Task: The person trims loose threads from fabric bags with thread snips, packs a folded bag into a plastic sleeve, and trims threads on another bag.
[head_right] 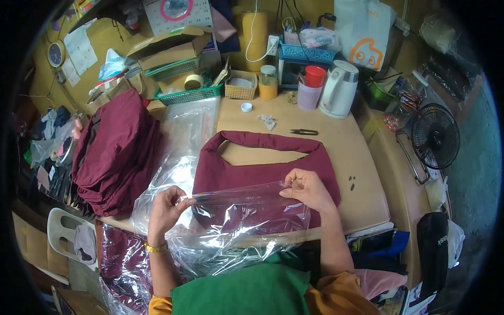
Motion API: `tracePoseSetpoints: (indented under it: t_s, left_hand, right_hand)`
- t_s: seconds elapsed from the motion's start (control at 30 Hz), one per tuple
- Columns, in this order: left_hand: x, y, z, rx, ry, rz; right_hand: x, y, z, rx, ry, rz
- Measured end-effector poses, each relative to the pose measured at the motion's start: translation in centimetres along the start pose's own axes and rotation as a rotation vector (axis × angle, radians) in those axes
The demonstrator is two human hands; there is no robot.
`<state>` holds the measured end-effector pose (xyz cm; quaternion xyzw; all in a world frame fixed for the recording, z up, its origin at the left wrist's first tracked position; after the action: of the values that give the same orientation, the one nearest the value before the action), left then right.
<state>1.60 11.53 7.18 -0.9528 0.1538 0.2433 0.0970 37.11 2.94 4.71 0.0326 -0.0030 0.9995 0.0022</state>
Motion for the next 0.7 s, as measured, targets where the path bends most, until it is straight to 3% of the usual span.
tracePoseSetpoints:
  t_s: [0.07, 0.13, 0.17, 0.2, 0.27, 0.4, 0.47, 0.5, 0.53, 0.57, 0.7]
  left_hand:
    - [-0.9, 0.1, -0.1, -0.093, -0.150, 0.033]
    - [-1.4, 0.0, -0.1, -0.094, -0.227, 0.001]
    - [-1.4, -0.2, 0.2, 0.039, -0.112, -0.049]
    - [-0.9, -0.4, 1.1, 0.042, -0.110, -0.045]
    - [-0.2, -0.6, 3.2, -0.090, 0.489, -0.094]
    - [-0.1, -0.6, 4.0, -0.078, 0.430, -0.110]
    - [-0.2, -0.8, 4.3, -0.143, 0.335, -0.132]
    - [0.1, -0.9, 4.8, -0.226, 0.447, -0.107]
    - [0.4, -0.8, 5.2, -0.309, 0.559, -0.084]
    - [0.5, -0.8, 5.0, -0.286, 0.404, -0.134]
    - [1.6, -0.6, 4.8, -0.085, 0.692, -0.360]
  right_hand:
    - [-1.3, 0.2, -0.6, 0.124, 0.289, -0.063]
    - [-1.7, 0.5, 0.5, 0.068, 0.469, -0.121]
    - [-2.0, 0.8, 1.2, 0.010, 0.647, -0.175]
    - [-2.2, 0.8, 1.0, 0.011, 0.649, -0.180]
    - [-3.4, 0.9, 0.3, -0.027, 0.502, -0.316]
    - [-4.4, 0.9, -1.8, -0.083, 0.359, -0.452]
    - [-4.7, 1.2, -2.2, -0.049, 0.375, -0.463]
    - [-4.4, 1.1, -2.2, -0.046, 0.376, -0.459]
    - [-4.0, 1.0, -2.2, -0.093, 0.060, -0.503]
    - [-3.7, 0.9, -2.4, -0.136, -0.258, -0.538]
    - [-4.2, 0.9, -3.4, -0.125, -0.416, -0.553]
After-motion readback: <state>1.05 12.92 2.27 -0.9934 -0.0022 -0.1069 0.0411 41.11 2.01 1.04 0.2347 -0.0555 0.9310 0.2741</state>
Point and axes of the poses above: each hand's wrist, its own y-axis away from the middle knuckle, its own x-axis out of the palm, z = x × y, the point moved 5 cm from there along -y, towards the middle knuckle
